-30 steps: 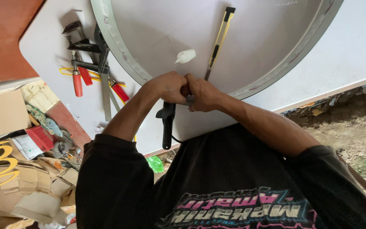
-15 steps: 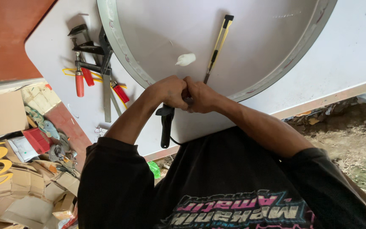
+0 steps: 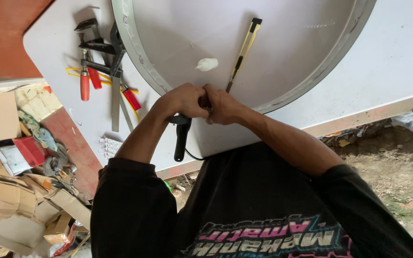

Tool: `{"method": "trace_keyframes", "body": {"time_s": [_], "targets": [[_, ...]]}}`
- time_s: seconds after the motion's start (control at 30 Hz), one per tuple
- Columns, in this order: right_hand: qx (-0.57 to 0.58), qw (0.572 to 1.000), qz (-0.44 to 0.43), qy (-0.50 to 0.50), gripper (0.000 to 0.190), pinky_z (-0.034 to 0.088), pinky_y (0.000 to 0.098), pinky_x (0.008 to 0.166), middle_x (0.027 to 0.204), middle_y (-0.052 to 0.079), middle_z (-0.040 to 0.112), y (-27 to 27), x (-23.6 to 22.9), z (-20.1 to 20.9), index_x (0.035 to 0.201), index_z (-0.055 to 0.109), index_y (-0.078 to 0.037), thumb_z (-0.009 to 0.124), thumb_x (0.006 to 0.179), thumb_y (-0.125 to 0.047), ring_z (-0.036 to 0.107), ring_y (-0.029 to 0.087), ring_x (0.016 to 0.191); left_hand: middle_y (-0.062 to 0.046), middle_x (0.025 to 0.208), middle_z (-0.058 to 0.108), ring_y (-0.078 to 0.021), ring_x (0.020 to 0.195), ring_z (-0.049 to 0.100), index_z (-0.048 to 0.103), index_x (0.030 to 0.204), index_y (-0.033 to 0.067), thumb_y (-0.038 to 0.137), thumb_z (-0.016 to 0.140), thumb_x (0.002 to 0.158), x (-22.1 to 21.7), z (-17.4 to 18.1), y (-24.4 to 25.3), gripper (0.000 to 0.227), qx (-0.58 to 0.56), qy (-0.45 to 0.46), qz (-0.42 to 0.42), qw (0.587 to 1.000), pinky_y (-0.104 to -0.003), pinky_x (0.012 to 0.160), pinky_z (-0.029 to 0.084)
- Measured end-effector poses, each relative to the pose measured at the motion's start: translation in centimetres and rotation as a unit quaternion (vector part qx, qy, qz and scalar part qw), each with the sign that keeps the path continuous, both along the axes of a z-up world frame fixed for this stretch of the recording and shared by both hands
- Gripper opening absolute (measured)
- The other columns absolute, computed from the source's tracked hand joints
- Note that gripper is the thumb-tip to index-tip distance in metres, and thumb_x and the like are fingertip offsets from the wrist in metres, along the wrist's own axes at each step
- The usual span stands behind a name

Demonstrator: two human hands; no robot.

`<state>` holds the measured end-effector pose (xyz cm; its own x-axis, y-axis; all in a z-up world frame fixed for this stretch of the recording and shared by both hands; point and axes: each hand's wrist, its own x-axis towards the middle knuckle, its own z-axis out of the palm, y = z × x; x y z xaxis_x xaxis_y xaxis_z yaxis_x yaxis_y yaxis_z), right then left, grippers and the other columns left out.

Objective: The person secures a black cable to the edge of a large circular light fixture using a clamp, applies glue to the cable, and uses a utility knife to trim excess material. The person then repositions the clamp and continues adjusting the cable along the fixture's rim.

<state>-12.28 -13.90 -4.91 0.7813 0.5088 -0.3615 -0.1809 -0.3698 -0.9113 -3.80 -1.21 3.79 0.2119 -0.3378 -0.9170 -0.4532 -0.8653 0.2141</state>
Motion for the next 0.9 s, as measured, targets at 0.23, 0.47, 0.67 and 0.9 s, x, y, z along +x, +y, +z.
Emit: {"method": "trace_keyframes", "body": {"time_s": [0.23,0.47,0.67,0.9], "targets": [[0.031,0.999,-0.007,0.042,0.080,0.059,0.0511,0.081,0.108,0.026,0.072,-0.5,-0.2,0.5,0.129,0.043,-0.001,0.092,0.067,-0.009,0.072,0.046,0.099,-0.014,0.121,0.072,-0.0364,0.124,0.062,0.070,0.122,0.0179,0.065,0.068,0.071,0.1,-1.1,1.7,0.069,0.018,0.009,0.109,0.994,-0.045,0.103,0.051],[0.020,0.999,-0.001,0.039,0.082,0.059,0.0521,0.084,0.108,0.026,0.071,-0.3,0.0,-0.2,0.130,0.044,-0.001,0.095,0.067,-0.013,0.071,0.045,0.102,-0.017,0.126,0.070,-0.0374,0.127,0.060,0.071,0.124,0.0195,0.068,0.061,0.077,0.0,-1.3,2.3,0.068,0.024,0.008,0.180,0.983,-0.046,0.107,0.048],[0.034,0.998,-0.007,0.043,0.083,0.057,0.0552,0.084,0.110,0.028,0.070,-0.5,-0.1,0.3,0.131,0.043,0.000,0.095,0.068,-0.013,0.069,0.048,0.105,-0.019,0.119,0.071,-0.0377,0.121,0.063,0.072,0.117,0.0214,0.062,0.063,0.078,-0.8,-3.1,4.0,0.057,-0.019,-0.014,0.264,0.964,-0.046,0.103,0.049],[0.023,0.998,0.015,0.061,0.087,0.057,0.0533,0.090,0.121,0.023,0.070,0.4,-0.3,-0.8,0.138,0.041,-0.004,0.093,0.069,-0.014,0.068,0.044,0.113,-0.017,0.098,0.073,-0.0392,0.107,0.068,0.067,0.101,0.0078,0.027,0.070,0.092,-1.8,-3.3,6.7,0.022,-0.243,-0.185,0.305,0.902,-0.051,0.091,0.051]]}}
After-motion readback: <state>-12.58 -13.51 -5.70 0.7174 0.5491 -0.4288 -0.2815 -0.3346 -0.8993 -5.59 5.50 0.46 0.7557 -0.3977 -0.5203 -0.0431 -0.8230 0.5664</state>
